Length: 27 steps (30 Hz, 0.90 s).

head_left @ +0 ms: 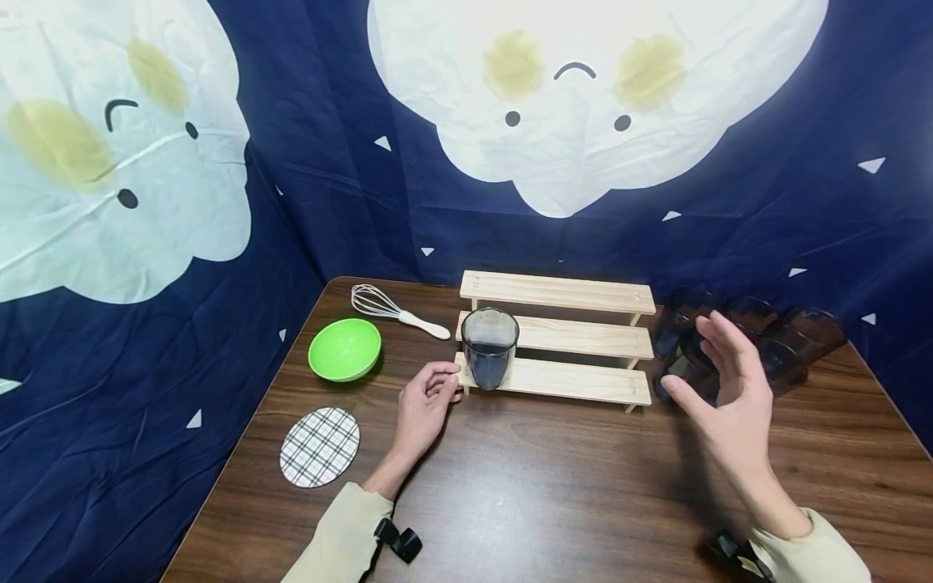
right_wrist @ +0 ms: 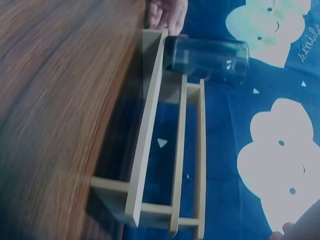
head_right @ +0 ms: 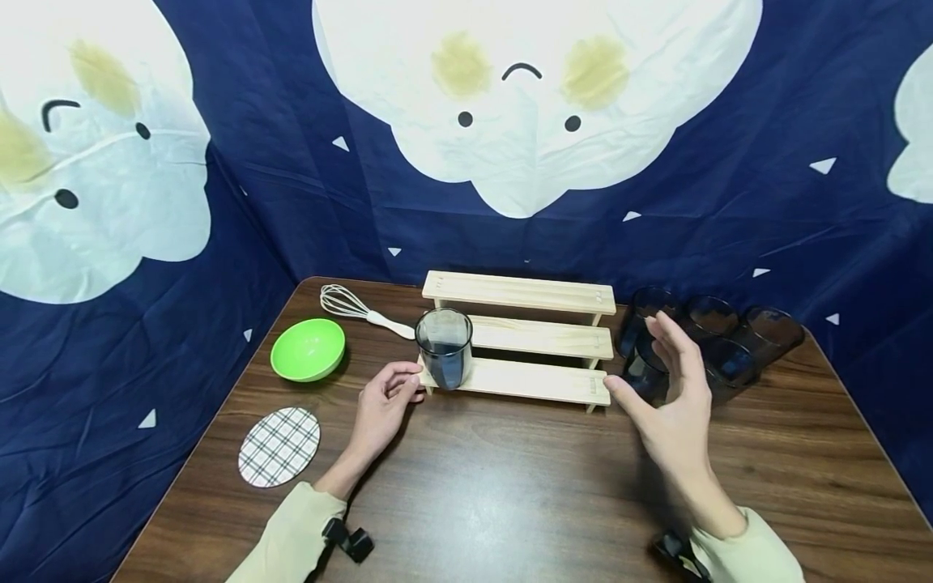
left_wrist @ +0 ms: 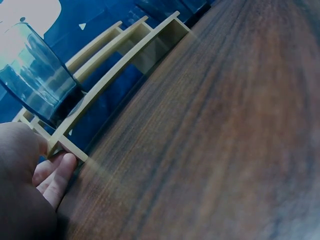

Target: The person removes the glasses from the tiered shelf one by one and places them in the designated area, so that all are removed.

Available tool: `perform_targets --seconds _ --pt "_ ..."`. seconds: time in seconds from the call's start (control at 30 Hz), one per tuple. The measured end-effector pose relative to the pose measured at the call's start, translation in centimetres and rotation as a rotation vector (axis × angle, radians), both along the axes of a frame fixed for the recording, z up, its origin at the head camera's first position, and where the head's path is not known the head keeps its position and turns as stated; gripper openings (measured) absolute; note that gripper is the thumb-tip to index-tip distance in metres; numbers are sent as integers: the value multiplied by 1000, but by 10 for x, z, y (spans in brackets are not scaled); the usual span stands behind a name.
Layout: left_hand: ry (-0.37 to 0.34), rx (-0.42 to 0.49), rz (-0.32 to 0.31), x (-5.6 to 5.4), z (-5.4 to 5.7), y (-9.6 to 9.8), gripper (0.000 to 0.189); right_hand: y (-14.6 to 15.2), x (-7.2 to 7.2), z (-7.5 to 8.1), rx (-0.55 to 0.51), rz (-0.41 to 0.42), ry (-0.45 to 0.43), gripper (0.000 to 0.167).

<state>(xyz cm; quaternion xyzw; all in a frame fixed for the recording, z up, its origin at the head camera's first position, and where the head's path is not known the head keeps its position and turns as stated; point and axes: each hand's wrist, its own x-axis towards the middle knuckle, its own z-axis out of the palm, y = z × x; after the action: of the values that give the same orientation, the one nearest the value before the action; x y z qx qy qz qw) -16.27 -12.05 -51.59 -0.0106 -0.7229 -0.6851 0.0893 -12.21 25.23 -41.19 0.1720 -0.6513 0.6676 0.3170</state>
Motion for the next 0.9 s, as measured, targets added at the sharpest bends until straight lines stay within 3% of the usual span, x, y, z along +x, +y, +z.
perform_targets --seconds 0.13,0.5,0.9 --pt "3 -4 -1 0 0 -1 15 -11 -1 2 0 40 3 84" --pt "-2 3 1 0 -1 -1 15 -36 -4 0 81 43 -24 86" --pt "1 2 1 1 0 0 15 -57 -8 -2 -22 137 -23 77"
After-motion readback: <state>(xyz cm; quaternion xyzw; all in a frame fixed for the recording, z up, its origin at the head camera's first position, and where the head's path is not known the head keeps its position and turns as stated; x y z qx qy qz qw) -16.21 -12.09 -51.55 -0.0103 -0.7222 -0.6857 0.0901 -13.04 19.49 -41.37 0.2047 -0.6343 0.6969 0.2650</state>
